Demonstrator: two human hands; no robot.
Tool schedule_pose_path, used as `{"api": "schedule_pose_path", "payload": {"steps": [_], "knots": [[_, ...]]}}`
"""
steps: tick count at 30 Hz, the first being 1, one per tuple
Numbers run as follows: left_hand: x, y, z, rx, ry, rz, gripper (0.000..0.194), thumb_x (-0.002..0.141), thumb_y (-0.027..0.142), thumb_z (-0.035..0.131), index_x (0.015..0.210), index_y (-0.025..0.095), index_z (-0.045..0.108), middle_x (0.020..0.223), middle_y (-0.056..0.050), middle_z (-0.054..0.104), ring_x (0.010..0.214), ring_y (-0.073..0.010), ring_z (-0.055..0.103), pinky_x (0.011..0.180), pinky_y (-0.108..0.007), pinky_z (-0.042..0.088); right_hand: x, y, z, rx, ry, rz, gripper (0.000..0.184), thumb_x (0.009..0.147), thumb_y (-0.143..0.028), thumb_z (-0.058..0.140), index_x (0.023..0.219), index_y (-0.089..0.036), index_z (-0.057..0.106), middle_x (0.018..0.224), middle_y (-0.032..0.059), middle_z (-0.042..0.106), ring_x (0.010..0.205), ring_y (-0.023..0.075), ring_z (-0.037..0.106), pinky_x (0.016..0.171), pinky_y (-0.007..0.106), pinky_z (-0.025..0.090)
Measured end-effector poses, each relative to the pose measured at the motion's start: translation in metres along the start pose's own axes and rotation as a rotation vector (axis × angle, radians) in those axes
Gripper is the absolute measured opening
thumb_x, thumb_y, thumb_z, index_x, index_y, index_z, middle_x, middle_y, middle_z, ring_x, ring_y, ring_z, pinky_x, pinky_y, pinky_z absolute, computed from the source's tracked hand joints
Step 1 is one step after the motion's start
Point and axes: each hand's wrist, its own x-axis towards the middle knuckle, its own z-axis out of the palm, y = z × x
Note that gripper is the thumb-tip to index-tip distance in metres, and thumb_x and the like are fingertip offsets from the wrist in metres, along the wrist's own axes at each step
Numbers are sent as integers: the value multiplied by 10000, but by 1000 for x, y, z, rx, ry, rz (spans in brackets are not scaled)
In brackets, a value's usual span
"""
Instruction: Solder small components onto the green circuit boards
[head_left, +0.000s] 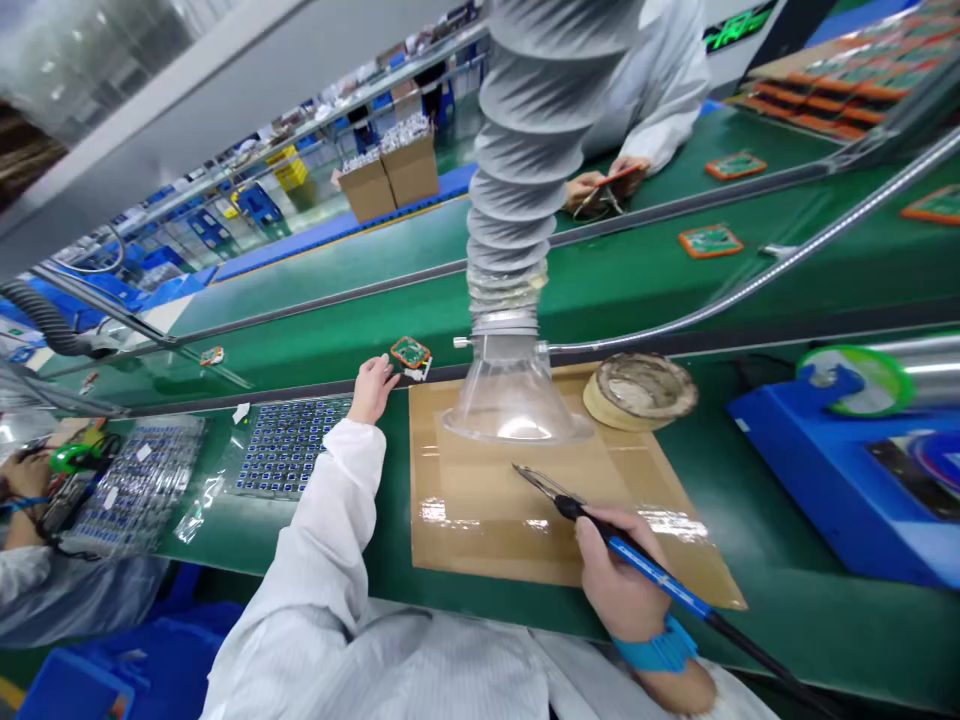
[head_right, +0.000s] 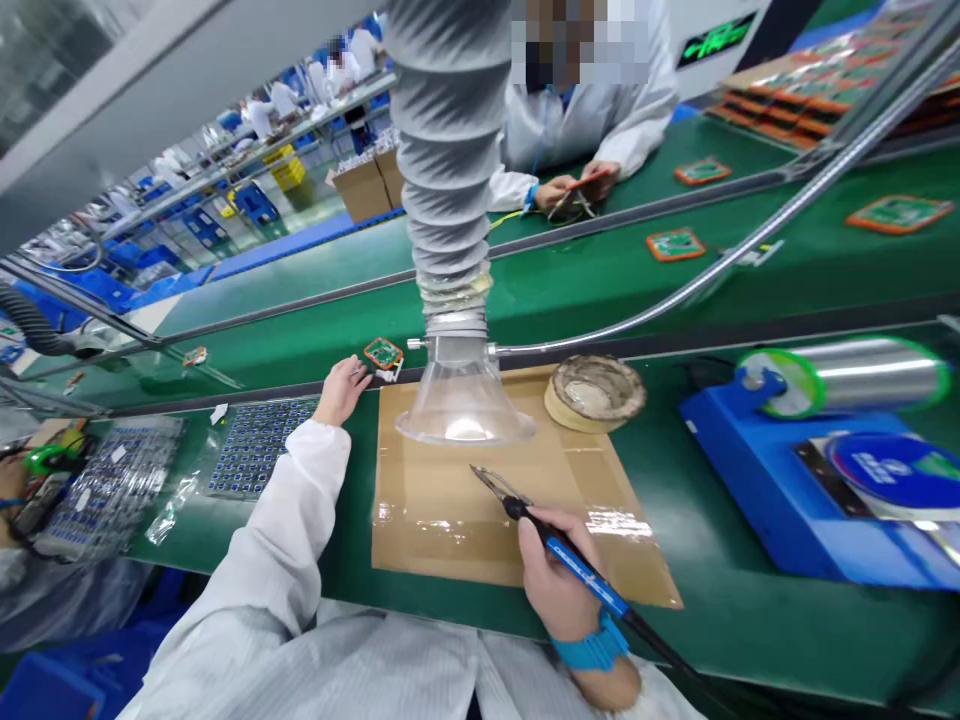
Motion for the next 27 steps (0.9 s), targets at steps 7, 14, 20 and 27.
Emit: {"api": "schedule_pose_path", "payload": {"steps": [7, 14, 20, 27], "knots": [[-101, -51, -5, 292, -12, 259, 182, 800, 288, 720, 733, 175, 594, 777, -16, 642, 765, -148, 587, 731, -238, 460, -5, 3, -1, 1, 15, 122, 253, 820, -522, 731, 811, -274, 681, 779, 96, 708, 702, 305, 696, 661, 499, 548], [-165, -79, -94, 997, -70, 285, 517, 1028, 398, 375, 564, 180, 438, 570, 14, 465, 587, -122, 468, 611, -246, 348, -3, -11, 2, -9, 23, 244, 312, 749, -697, 722, 730, -393, 657, 745, 170, 680, 688, 411, 692, 635, 630, 507], [-151, -74, -186, 1152, 78, 196, 94, 861, 157, 588, 901, 197, 663, 925, -72, 640, 908, -223, 598, 840, -321, 460, -2, -12, 2, -28, 19, 214, 323, 758, -694, 711, 716, -381, 642, 735, 159, 676, 676, 366, 686, 633, 586, 510], [-143, -69, -203, 1154, -29, 207, 109, 755, 126, 706, 683, 181, 645, 882, -81, 671, 963, -274, 602, 947, -419, 458, -2, -1, 1, -71, 24, 149, 298, 697, -494, 766, 729, -218, 660, 730, 91, 699, 652, 283, 691, 622, 432, 554]]}}
